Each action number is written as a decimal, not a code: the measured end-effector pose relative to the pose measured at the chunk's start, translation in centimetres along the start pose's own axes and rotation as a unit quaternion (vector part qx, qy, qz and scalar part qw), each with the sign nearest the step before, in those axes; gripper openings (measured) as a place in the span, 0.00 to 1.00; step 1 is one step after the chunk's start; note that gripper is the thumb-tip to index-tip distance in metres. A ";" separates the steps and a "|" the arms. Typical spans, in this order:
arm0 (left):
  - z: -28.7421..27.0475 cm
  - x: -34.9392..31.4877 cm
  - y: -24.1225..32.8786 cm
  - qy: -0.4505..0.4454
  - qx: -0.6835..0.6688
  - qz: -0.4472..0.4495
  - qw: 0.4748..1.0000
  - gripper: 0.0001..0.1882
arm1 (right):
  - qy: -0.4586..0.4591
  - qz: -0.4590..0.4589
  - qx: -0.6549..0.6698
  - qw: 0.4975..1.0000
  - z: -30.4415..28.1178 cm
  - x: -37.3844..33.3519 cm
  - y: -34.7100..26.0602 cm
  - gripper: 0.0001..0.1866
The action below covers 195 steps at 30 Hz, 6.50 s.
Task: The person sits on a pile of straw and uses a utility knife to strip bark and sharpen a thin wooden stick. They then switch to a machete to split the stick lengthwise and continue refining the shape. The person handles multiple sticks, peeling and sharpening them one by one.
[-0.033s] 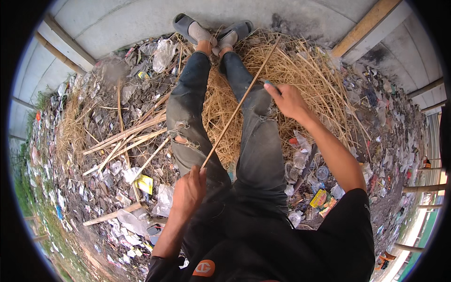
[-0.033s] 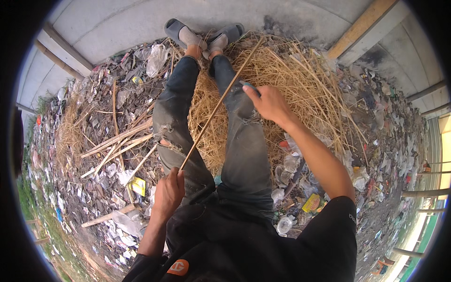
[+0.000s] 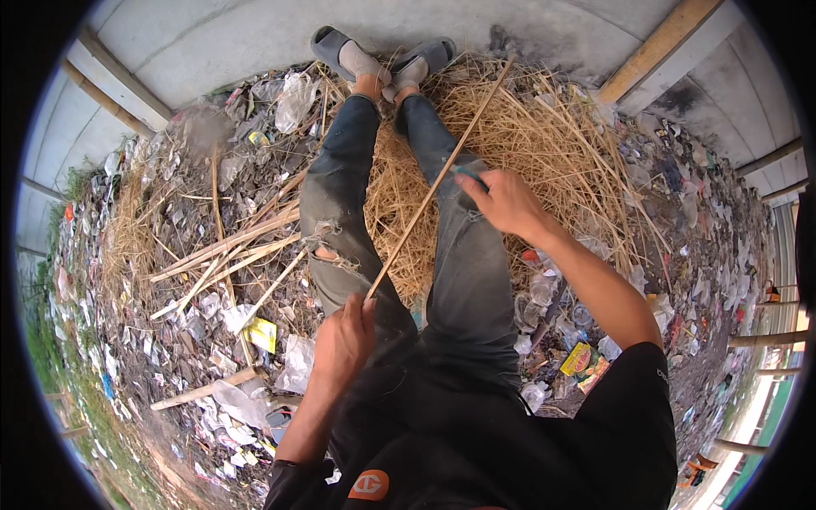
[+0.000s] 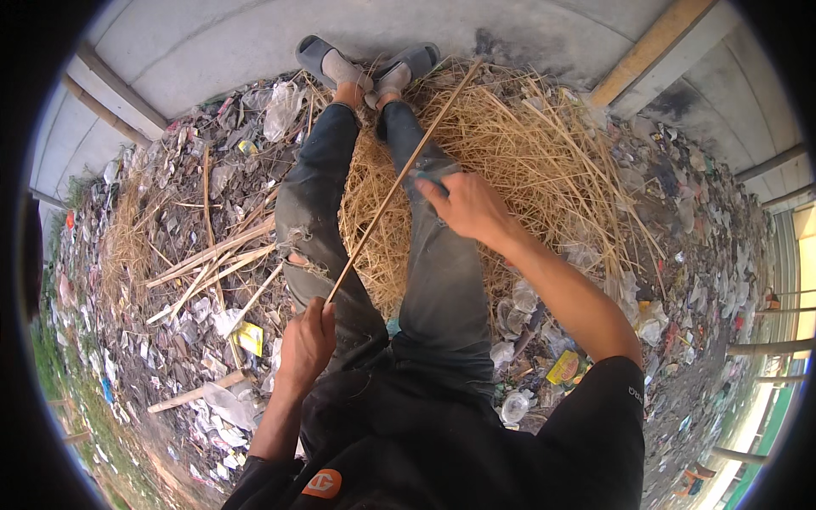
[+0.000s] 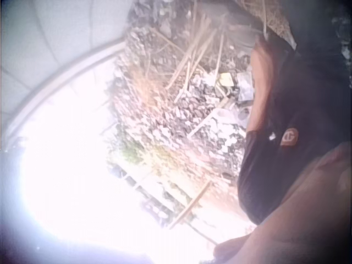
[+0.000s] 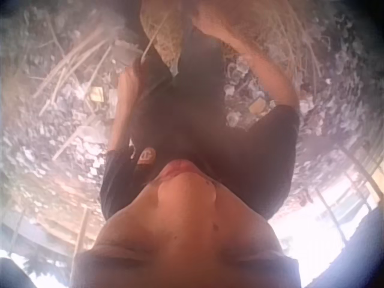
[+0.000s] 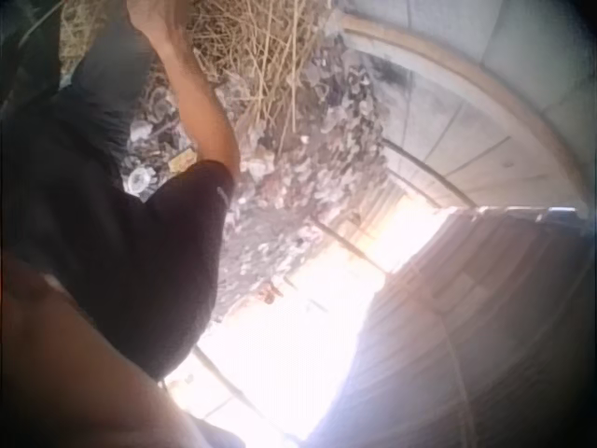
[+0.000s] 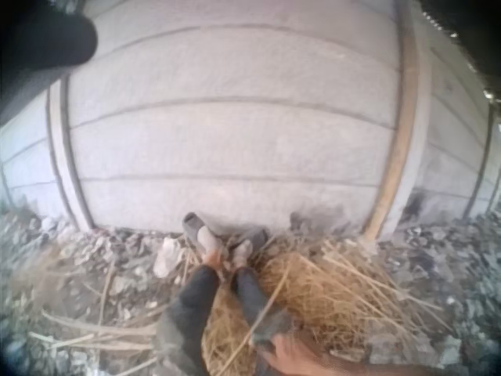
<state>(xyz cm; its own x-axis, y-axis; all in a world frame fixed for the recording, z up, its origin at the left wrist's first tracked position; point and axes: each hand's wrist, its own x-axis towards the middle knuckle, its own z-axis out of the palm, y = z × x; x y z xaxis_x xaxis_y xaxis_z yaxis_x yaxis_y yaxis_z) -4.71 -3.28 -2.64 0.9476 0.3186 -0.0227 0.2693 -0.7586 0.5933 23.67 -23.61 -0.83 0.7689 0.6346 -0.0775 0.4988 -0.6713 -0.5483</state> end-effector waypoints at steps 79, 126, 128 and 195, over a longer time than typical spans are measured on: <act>-1.7 5.3 1.2 0.105 -0.110 0.004 0.988 0.21 | 0.062 -0.172 0.063 0.981 6.2 -3.9 -8.4 0.33; -8.1 14.8 -5.0 -0.172 -0.664 -0.068 0.725 0.28 | 0.217 0.074 0.151 0.962 -3.5 -0.3 3.1 0.38; -7.9 14.8 -4.8 -0.171 -0.646 -0.061 0.742 0.28 | 0.224 0.048 0.165 0.959 -3.2 -0.5 1.7 0.35; -1.2 7.4 4.3 0.075 -0.111 -0.026 0.991 0.14 | 0.117 -0.065 0.018 0.991 3.1 0.3 -1.1 0.38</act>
<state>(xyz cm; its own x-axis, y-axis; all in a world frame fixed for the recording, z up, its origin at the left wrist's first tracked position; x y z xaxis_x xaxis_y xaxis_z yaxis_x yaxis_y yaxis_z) 3.24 -3.47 0.72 0.8930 0.4472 0.0510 0.2574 -0.6004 0.7571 22.12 -21.53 -2.82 0.7733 0.6052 0.1890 0.5879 -0.5727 -0.5714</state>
